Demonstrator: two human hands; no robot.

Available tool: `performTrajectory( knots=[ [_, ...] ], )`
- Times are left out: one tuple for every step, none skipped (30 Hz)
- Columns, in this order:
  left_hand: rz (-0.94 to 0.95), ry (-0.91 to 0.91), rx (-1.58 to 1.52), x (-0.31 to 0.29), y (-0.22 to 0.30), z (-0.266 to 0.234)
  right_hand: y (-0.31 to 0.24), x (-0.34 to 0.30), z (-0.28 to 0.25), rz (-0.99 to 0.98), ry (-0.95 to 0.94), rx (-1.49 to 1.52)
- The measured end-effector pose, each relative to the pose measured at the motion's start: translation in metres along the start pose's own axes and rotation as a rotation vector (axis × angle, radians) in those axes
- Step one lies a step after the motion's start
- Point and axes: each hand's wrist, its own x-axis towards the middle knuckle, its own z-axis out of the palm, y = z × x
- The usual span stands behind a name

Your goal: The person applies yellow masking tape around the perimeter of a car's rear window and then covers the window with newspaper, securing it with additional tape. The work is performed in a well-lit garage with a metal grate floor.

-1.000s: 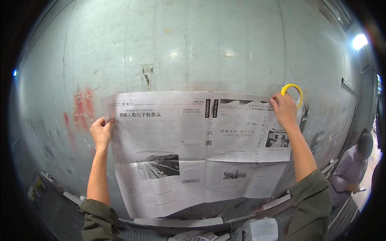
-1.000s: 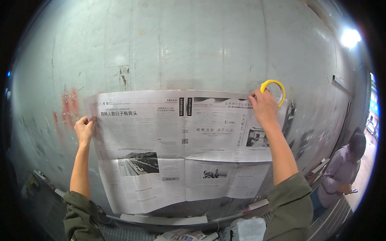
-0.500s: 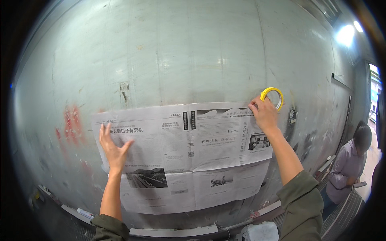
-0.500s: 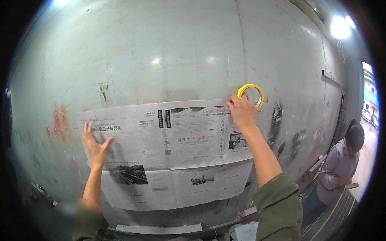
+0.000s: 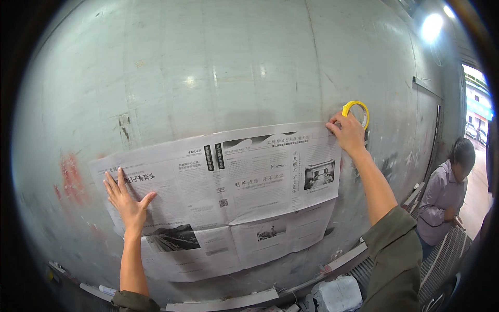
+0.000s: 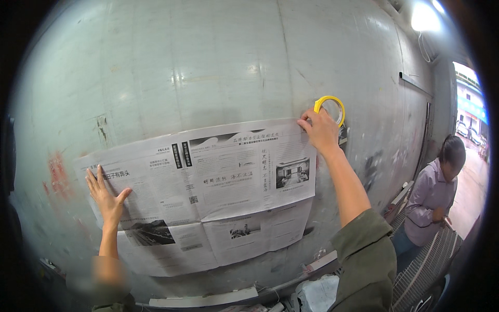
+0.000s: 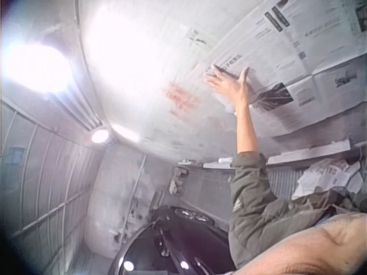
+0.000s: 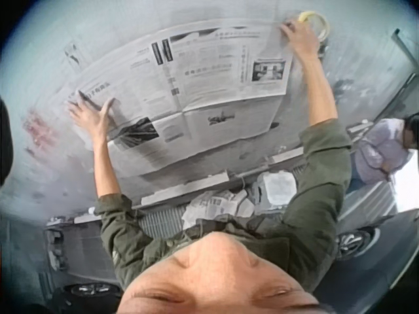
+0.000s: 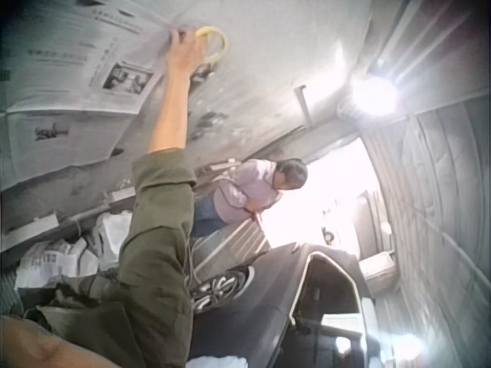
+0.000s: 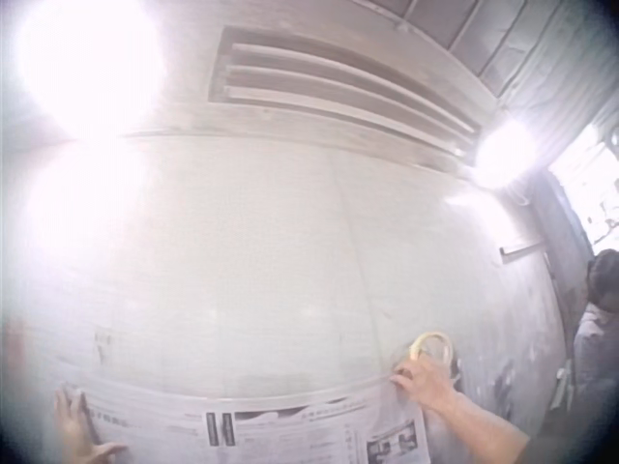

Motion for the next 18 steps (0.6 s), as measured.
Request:
performTrajectory(
  knots=[
    [0.006,0.003,-0.002,0.0,0.001,0.0,0.006,0.001,-0.002,0.017,-0.005,0.004],
    [0.011,0.006,-0.004,0.0,0.001,0.0,0.011,0.002,-0.003,0.033,-0.009,0.007],
    [0.016,0.007,-0.008,0.001,0.0,0.001,0.014,0.004,-0.004,0.037,-0.011,0.009],
    [0.021,0.009,-0.013,0.001,-0.002,0.002,0.017,0.005,-0.005,0.041,-0.014,0.011],
    [0.03,0.006,-0.018,0.001,-0.001,0.004,0.02,0.004,-0.007,0.051,-0.018,0.011],
    [0.018,0.0,-0.013,0.001,0.0,0.004,0.023,0.004,-0.007,0.06,-0.02,0.011],
    [0.006,-0.006,-0.009,0.001,0.002,0.004,0.024,0.006,-0.007,0.069,-0.021,0.01],
    [-0.004,-0.014,0.002,0.0,0.002,0.002,0.024,0.005,-0.004,0.081,-0.027,0.015],
    [0.006,-0.011,0.006,0.0,0.001,0.001,0.025,0.005,-0.002,0.081,-0.028,0.033],
    [0.016,-0.007,0.009,0.0,-0.002,0.0,0.026,0.004,0.001,0.081,-0.03,0.051],
    [0.024,0.0,0.004,0.001,-0.004,0.001,0.027,0.004,-0.001,0.078,-0.025,0.061],
    [0.035,0.005,-0.001,0.001,-0.005,0.003,0.029,0.004,-0.002,0.076,-0.016,0.058],
    [0.045,0.01,-0.005,0.0,-0.007,0.005,0.03,0.005,-0.004,0.073,-0.008,0.055],
    [0.059,0.015,-0.003,0.002,-0.008,0.004,0.032,0.004,-0.003,0.073,0.0,0.059],
    [0.068,0.015,0.0,0.002,-0.009,0.004,0.034,0.004,-0.004,0.078,0.001,0.059],
    [0.077,0.016,0.003,0.003,-0.011,0.004,0.035,0.004,-0.004,0.082,0.001,0.061],
    [0.085,0.018,0.005,0.003,-0.012,0.004,0.037,0.004,-0.005,0.085,0.004,0.061],
    [0.089,0.016,0.008,0.003,-0.012,0.004,0.04,0.005,-0.005,0.097,0.0,0.07]
  ],
)
